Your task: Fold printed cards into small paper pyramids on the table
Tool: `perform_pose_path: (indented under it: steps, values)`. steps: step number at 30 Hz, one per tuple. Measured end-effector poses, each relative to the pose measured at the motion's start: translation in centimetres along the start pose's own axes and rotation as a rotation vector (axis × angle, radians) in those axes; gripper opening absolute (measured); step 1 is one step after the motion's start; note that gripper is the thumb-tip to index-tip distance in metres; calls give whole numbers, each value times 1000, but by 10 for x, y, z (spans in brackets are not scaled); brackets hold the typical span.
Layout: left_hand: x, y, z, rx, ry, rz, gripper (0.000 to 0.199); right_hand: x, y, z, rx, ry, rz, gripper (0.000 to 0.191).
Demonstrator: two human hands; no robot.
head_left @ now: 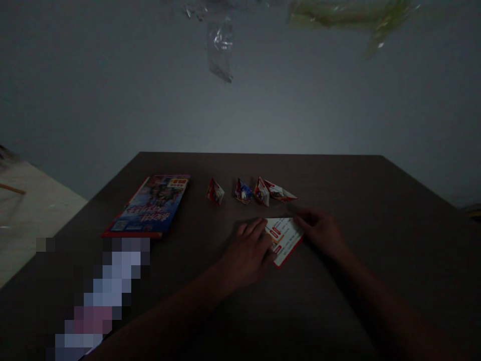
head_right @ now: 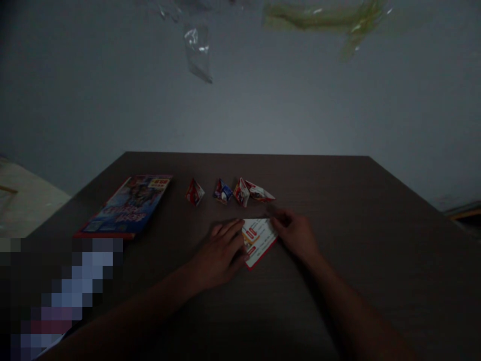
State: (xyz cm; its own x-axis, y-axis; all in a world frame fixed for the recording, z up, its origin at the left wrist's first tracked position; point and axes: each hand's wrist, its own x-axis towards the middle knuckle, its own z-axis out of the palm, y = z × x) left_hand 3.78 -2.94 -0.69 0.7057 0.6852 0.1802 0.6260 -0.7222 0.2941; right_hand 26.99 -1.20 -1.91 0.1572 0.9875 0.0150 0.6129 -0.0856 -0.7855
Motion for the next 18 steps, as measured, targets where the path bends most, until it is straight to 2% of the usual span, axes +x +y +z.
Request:
perform_pose_path:
  steps: [5, 9, 12, 14, 18]
  values:
    - [2, -6, -1, -11, 26, -51, 27, -6, -12, -5, -166, -102, -53, 25]
    - [3, -9, -1, 5, 35, -78, 39, -10, -17, -9, -337, -172, -121, 25]
    - [3, -10, -2, 22, 9, -63, 47, -14, -18, -9, -458, -179, -163, 25]
    - [4, -11, -2, 32, -4, -55, 50, -17, -20, -7, -513, -163, -251, 25]
    - [5, -14, -1, 56, -48, -37, 55, -22, -26, 1, -568, -158, -516, 31]
